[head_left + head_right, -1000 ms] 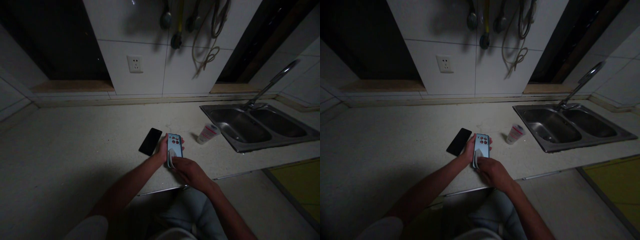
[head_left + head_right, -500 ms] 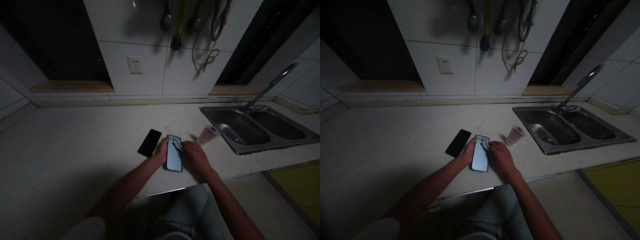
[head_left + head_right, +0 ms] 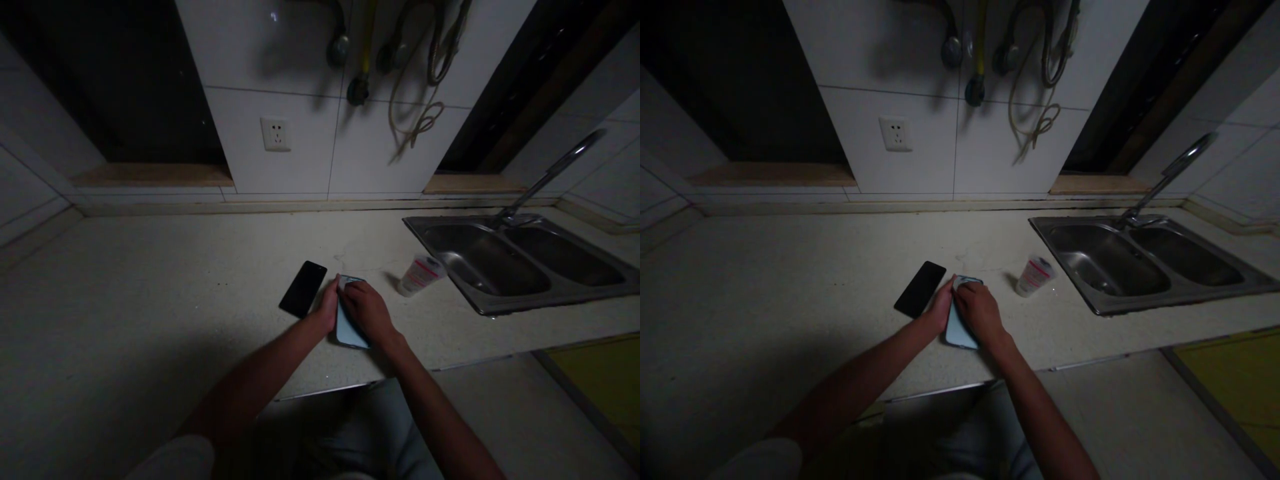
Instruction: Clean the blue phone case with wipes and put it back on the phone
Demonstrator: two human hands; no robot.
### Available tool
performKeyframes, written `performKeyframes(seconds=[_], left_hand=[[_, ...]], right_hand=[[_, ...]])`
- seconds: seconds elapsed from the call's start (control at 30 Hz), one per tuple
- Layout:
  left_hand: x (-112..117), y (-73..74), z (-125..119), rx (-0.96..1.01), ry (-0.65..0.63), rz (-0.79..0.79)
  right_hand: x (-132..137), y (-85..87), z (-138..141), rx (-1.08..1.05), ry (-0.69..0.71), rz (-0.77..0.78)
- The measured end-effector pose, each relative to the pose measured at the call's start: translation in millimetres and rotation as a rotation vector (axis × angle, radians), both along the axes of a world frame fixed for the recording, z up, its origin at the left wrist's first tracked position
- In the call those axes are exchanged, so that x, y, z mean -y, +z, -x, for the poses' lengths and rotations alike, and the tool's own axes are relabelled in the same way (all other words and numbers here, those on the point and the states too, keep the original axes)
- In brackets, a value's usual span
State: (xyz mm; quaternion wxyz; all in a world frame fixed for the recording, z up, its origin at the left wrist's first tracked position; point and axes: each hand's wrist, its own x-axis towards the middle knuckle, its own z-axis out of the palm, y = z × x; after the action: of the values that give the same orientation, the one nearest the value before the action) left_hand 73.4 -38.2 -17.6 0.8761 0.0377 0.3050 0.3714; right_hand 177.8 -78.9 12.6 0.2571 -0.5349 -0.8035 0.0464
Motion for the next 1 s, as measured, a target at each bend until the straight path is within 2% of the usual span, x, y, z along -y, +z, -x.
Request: performKeyframes(seconds=[0.07,0.17,0.23,0.33,0.47,0.57,0.7,0.87,1.0], left_hand=[[0,2.8,2,0.027,-0.015,-0.007],[1,5.7,3,0.111,-0.058,-0.048],[2,6.4,4,0.15,-0.08,-0.062],[3,6.7,3,0.182,-0.09,-0.074],[4,7.0,0,0.178,-0.106,-0.106],[4,5.9,-2,0.117,-0.108,-0.103],[3,1.0,-4,0.085,-0.058,-0.085],[1,-5.1,-3,0.041,0.007,-0.048],[0,-6.1,-3,0.005,0.014,-0.01]], right_hand=[[14,3.1,-5,0.038,0.149,0.0],[37,11.9,-18,-0.034,0.372,0.031],[48,17.2,-29,-0.022,0.453,0.036],[53,19.2,-46,0.074,0.388,0.035],[38,11.1,-58,0.19,0.205,0.008],[18,4.3,-55,0.177,0.059,-0.016],[-7,2.7,-39,0.119,-0.089,-0.015],[-15,4.8,-10,0.137,-0.078,0.019],[-8,7.7,-7,0.049,-0.029,0.096]])
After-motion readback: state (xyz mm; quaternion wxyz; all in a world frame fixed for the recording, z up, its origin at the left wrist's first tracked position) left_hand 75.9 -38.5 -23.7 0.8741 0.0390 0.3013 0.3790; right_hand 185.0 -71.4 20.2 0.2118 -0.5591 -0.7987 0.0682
